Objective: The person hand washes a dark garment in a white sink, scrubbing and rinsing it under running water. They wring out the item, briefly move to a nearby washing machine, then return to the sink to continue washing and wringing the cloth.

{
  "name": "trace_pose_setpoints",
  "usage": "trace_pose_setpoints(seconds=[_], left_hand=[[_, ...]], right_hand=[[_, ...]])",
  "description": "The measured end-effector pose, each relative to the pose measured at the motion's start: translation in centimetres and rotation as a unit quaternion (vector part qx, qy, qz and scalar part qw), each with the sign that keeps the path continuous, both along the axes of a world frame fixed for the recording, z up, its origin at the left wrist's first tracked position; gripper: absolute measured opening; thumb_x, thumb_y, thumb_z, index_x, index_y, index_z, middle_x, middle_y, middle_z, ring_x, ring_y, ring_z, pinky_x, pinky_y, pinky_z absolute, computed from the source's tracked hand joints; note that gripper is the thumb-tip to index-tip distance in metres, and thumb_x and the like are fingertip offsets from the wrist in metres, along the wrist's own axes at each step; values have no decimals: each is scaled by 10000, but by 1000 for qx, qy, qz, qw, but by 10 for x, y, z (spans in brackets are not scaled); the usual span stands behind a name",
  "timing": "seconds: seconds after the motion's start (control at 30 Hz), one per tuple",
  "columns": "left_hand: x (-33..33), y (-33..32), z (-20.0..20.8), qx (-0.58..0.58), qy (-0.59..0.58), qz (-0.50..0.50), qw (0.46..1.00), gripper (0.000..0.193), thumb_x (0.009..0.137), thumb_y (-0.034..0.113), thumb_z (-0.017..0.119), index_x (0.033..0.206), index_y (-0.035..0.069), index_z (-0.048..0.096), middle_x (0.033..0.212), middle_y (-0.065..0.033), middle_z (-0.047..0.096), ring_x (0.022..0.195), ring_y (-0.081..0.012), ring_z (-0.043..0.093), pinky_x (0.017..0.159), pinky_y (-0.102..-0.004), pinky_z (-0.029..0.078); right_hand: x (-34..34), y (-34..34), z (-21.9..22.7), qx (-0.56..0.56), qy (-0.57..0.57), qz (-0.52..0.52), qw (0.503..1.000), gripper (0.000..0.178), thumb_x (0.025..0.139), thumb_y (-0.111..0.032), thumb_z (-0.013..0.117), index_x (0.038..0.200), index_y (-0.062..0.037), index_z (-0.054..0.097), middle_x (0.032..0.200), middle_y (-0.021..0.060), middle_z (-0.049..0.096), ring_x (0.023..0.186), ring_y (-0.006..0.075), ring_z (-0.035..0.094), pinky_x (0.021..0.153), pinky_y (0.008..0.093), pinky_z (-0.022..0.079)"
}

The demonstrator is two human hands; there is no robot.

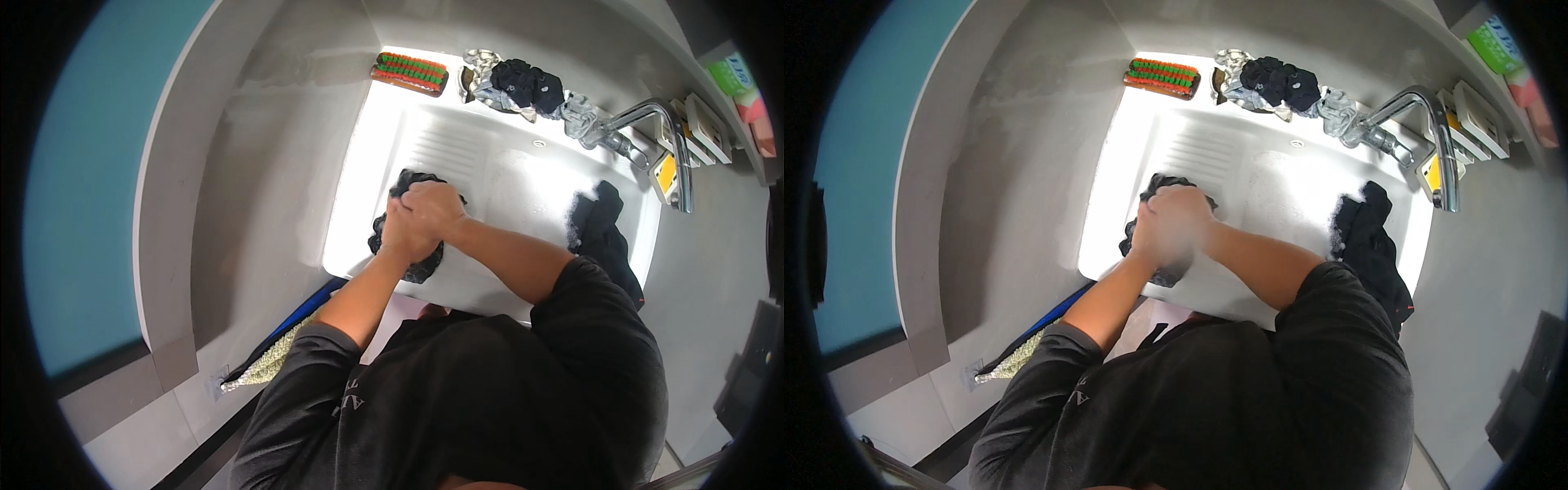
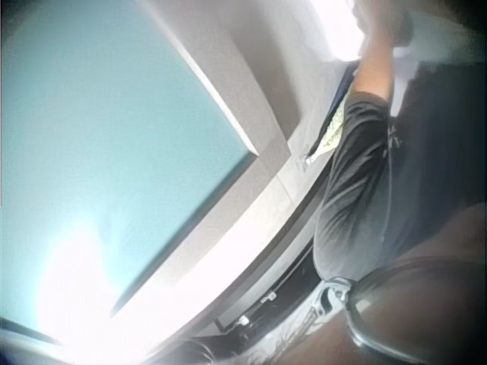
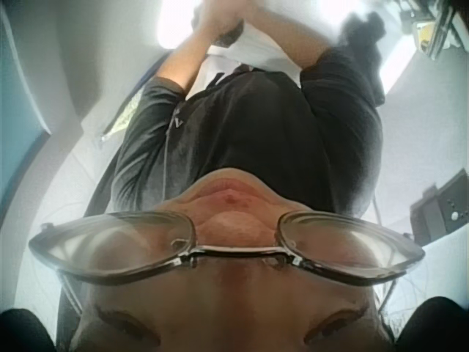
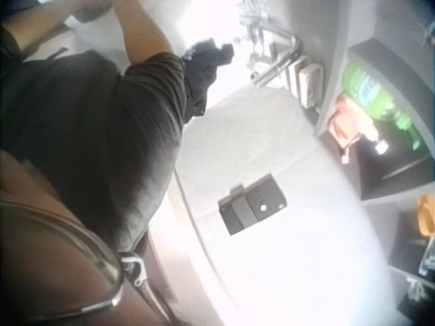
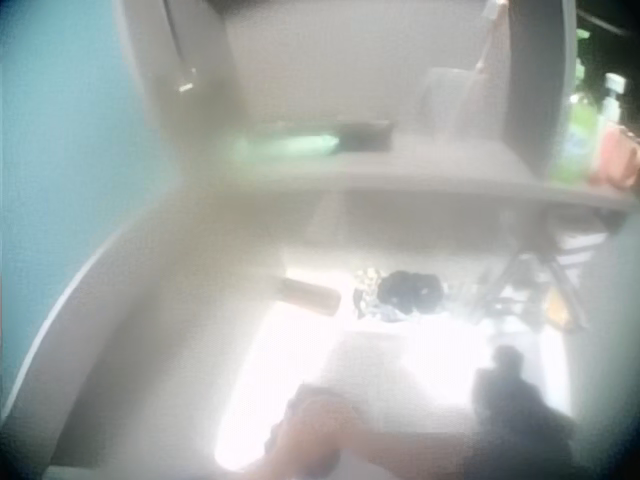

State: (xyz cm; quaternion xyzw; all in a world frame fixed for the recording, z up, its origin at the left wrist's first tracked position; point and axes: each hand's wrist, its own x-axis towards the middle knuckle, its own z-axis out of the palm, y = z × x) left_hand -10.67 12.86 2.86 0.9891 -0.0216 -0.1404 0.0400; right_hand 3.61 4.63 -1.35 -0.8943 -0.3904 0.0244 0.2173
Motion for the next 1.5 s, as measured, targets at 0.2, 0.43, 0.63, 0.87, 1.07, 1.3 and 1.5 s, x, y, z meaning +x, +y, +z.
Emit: trace_pose_setpoints(seconds=[0.2, 0.43, 0.63, 0.87, 1.07, 1.3, 1.5], left_hand=[[6, -4, 6, -15, -16, 18, 1000, 642, 929, 444, 480, 1492, 160, 358, 1568, -78, 305, 1469, -277, 205, 1175, -549, 117], [7, -9, 7, -40, -33, 59, 997, 783, 898, 488, 516, 1490, 18, 312, 1585, -106, 260, 1476, -300, 178, 1180, -557, 80], [9, -12, 9, 2, -54, 111, 992, 856, 895, 525, 494, 1483, -55, 268, 1582, -155, 244, 1484, -316, 154, 1199, -501, 82], [9, -11, 11, -75, -68, 62, 993, 655, 910, 377, 552, 1482, 118, 364, 1559, -129, 304, 1444, -351, 246, 1193, -446, 182], [6, -9, 15, -67, -44, 82, 993, 661, 913, 396, 550, 1484, 121, 360, 1568, -97, 293, 1465, -295, 218, 1202, -439, 159], [3, -11, 10, -117, -146, 70, 980, 550, 867, 323, 627, 1347, 86, 499, 1387, -131, 476, 1361, -311, 371, 1157, -444, 249], [1, -10, 10, -171, -166, 106, 965, 483, 799, 227, 699, 1234, 77, 550, 1133, -115, 543, 1153, -304, 487, 1030, -412, 373]], right_hand=[[45, -8, -8, -45, -9, -52, 998, 439, 969, -369, 444, 711, -118, 696, 716, 125, 688, 671, 286, 682, 580, 449, 529], [61, -20, 10, -113, -41, -66, 991, 388, 982, -360, 467, 790, -137, 720, 808, 92, 713, 741, 262, 693, 598, 418, 516], [17, -161, -76, 311, -14, -335, 889, 234, 939, -181, 495, 814, -40, 634, 897, 170, 655, 885, 390, 592, 780, 510, 453], [17, -215, -103, 255, 510, -468, 675, 231, 930, -252, 588, 1044, -56, 633, 1017, 132, 655, 961, 293, 630, 786, 443, 525], [7, -116, 35, 457, 743, -146, 467, 365, 968, -294, 538, 1206, -21, 586, 1185, 105, 614, 1024, 249, 612, 882, 424, 500], [4, -214, -75, 189, 450, -489, 722, 279, 924, -250, 554, 1111, -70, 655, 1015, 105, 672, 887, 219, 653, 699, 363, 515], [-4, -166, -48, 412, 600, -409, 550, 325, 957, -319, 535, 948, -21, 664, 982, 117, 693, 752, 189, 672, 538, 322, 515]])
